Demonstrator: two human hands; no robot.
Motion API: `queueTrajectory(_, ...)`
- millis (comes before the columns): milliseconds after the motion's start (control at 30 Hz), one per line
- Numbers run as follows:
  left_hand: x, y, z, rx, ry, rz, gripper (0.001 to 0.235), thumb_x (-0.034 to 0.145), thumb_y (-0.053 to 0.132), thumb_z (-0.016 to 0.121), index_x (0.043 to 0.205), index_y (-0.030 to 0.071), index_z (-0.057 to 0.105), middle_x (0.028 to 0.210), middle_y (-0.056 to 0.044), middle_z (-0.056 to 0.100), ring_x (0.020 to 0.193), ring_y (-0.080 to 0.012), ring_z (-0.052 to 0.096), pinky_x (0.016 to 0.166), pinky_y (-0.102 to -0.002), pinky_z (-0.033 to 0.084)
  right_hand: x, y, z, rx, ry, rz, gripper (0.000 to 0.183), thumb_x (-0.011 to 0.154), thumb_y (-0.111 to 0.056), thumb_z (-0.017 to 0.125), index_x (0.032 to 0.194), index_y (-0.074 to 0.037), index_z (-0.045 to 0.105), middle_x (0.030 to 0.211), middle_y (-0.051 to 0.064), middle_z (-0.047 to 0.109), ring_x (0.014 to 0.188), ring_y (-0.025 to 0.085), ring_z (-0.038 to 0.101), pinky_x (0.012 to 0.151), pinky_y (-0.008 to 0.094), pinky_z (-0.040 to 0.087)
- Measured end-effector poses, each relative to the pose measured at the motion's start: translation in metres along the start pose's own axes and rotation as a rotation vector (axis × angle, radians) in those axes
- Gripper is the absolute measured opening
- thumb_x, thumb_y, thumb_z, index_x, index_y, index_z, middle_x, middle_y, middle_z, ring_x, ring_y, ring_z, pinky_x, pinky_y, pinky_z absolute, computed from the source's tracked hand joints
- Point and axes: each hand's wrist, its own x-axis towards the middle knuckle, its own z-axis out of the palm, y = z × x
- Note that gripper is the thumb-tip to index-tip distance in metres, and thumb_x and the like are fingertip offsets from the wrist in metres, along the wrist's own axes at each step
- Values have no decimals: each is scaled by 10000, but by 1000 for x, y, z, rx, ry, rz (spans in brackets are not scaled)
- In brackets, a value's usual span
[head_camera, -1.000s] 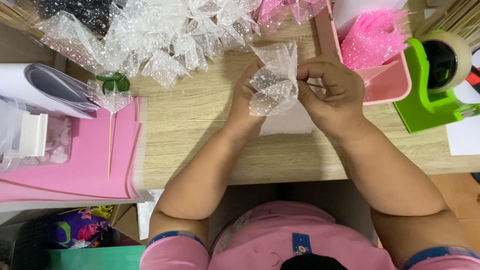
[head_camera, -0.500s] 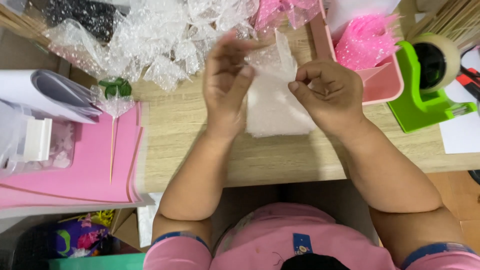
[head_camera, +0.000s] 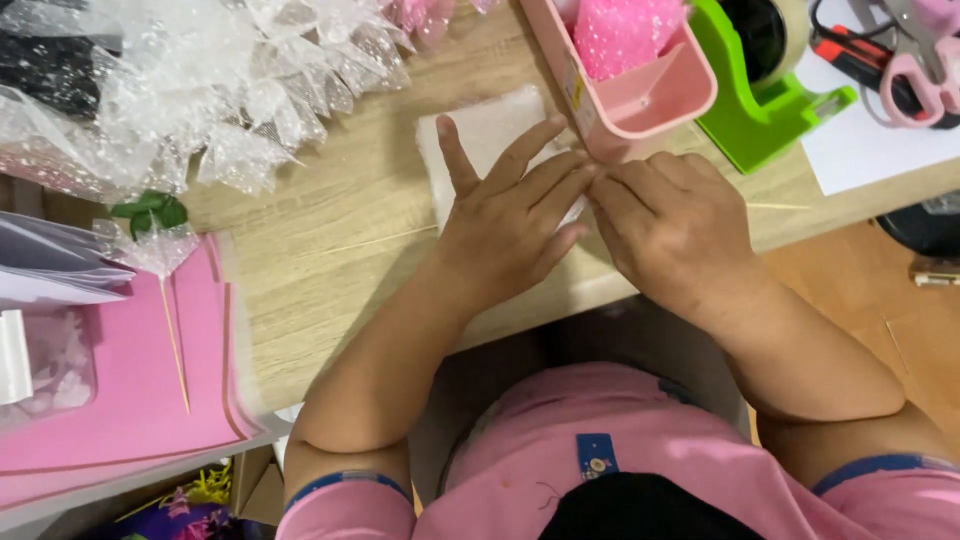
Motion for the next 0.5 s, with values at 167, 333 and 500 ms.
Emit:
queueTrajectory(167, 4, 5, 14, -39, 249, 17, 124, 1046, 88, 697, 945, 152, 728, 965, 73, 740, 1231, -190, 654, 1187, -700, -48, -9, -2, -10, -44, 35, 6, 112, 1079, -73, 711, 968, -63, 725, 914, 60, 655, 744, 273, 563, 649, 385, 428)
queueTrajectory(333, 6, 4, 12, -249, 216, 29, 155, 952, 88, 874, 994, 184, 761, 907, 82, 743, 1082, -222, 699, 1200, -625, -31, -21, -1, -15, 69, 68, 51, 41, 1040, -40, 705, 1001, -32, 717, 962, 90, 660, 765, 285, 582, 651, 391, 443)
queueTrajectory(500, 7, 16, 14, -273, 165, 69, 133, 920, 49, 795, 922, 147, 705, 889, 54, 708, 1004, -232, 701, 1209, -586, 70, -30, 6, -36, 190, -39, 53, 50, 1053, -95, 644, 1037, -48, 645, 1014, 109, 627, 813, 323, 568, 730, 421, 452)
